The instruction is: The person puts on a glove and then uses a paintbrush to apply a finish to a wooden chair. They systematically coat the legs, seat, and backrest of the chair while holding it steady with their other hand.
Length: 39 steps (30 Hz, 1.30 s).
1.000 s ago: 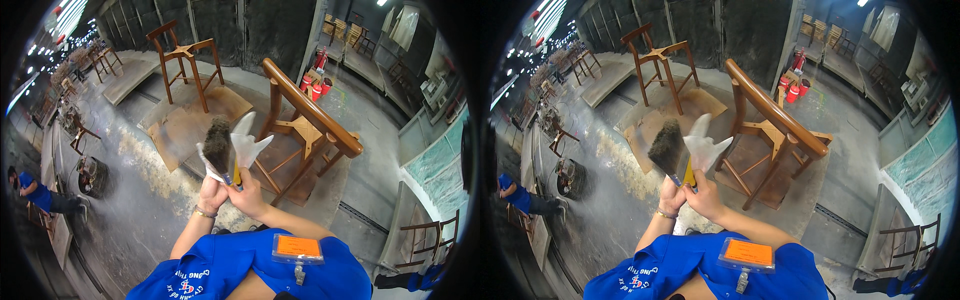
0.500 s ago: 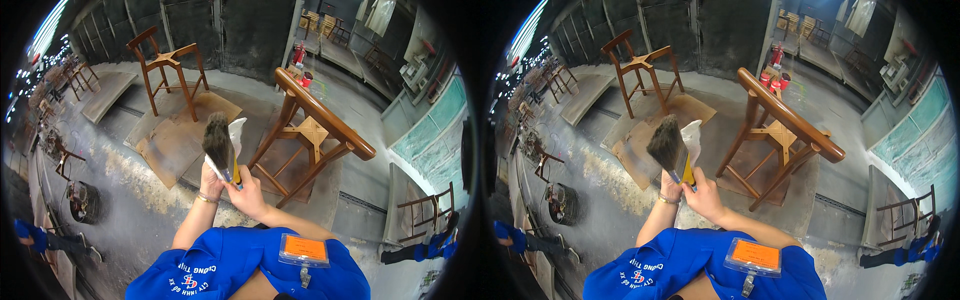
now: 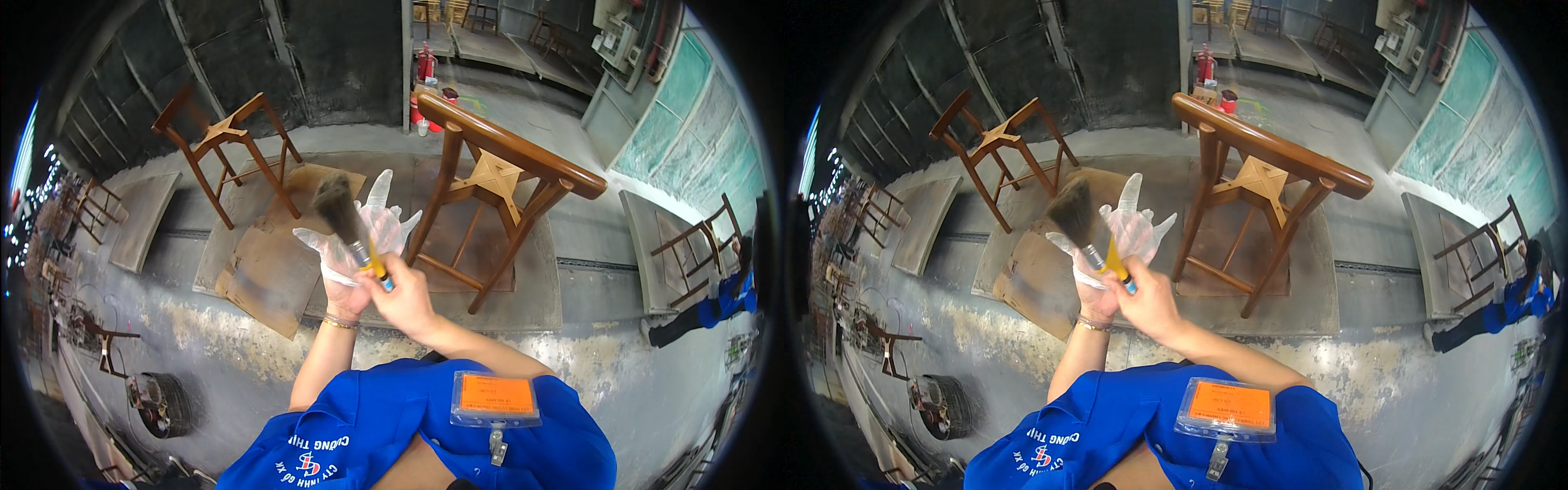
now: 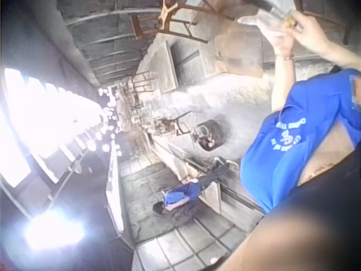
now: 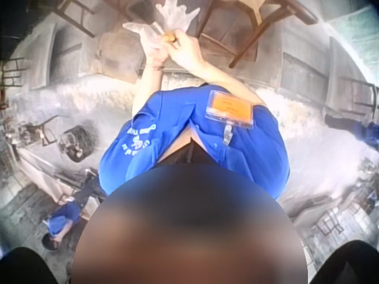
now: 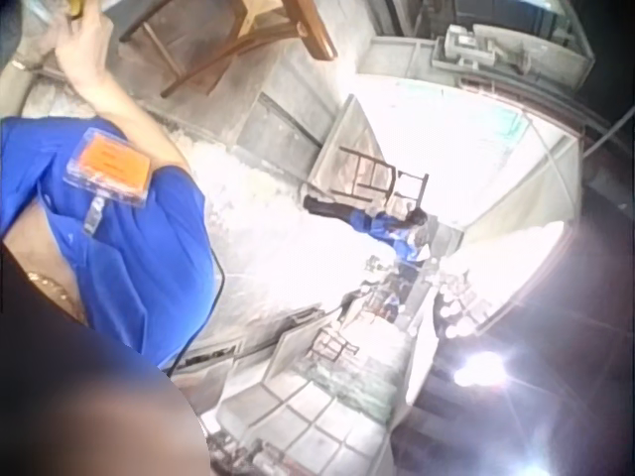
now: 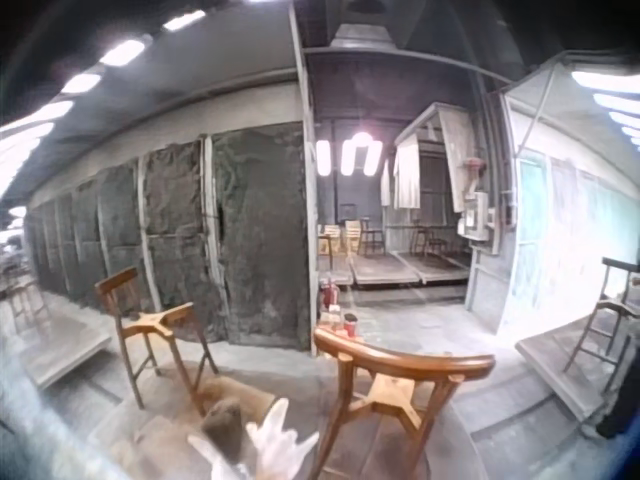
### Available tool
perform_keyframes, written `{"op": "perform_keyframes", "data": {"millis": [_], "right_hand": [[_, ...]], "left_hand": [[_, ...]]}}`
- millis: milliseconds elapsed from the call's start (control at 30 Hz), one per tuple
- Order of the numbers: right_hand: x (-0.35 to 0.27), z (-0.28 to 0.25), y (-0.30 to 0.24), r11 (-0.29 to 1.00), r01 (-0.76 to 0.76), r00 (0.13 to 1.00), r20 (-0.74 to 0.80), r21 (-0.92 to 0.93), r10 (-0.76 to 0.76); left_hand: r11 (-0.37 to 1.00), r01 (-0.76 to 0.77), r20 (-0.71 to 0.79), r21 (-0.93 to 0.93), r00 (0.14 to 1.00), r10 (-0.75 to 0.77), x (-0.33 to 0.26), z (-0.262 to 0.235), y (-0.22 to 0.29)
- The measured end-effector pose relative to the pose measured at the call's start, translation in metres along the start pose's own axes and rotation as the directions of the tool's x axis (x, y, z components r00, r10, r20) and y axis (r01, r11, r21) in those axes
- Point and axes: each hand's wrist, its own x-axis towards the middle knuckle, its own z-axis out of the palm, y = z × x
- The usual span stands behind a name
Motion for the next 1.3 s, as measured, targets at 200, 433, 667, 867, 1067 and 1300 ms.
{"op": "perform_keyframes", "data": {"millis": [200,433,667,867,1067,1300], "right_hand": [[0.038,-0.046,0.020,0.990,0.093,0.889,-0.439,-0.109,-0.132],[0.060,-0.073,0.032,0.993,-0.105,0.839,-0.542,-0.059,0.056],[0.050,-0.043,0.008,0.953,0.129,0.891,-0.389,-0.274,-0.232],[0.068,-0.038,0.005,0.969,0.014,0.928,-0.357,-0.247,-0.105],[0.028,-0.016,0.003,1.000,0.019,0.952,-0.306,0.023,-0.011],[-0.001,0.026,0.031,0.990,0.030,0.974,-0.219,-0.137,-0.059]], "left_hand": [[0.946,0.303,0.197,-0.115,0.940,-0.277,0.005,0.044,0.008],[0.914,0.406,0.141,-0.025,0.906,-0.399,0.009,0.036,0.013],[0.945,0.247,-0.073,0.216,0.969,-0.237,0.010,0.017,0.001],[0.941,0.302,0.068,0.155,0.947,-0.315,0.014,0.036,0.003],[0.966,0.166,0.028,-0.198,0.986,-0.164,0.020,0.041,0.014],[0.984,0.152,-0.172,0.096,0.976,-0.134,0.035,-0.017,-0.005]]}}
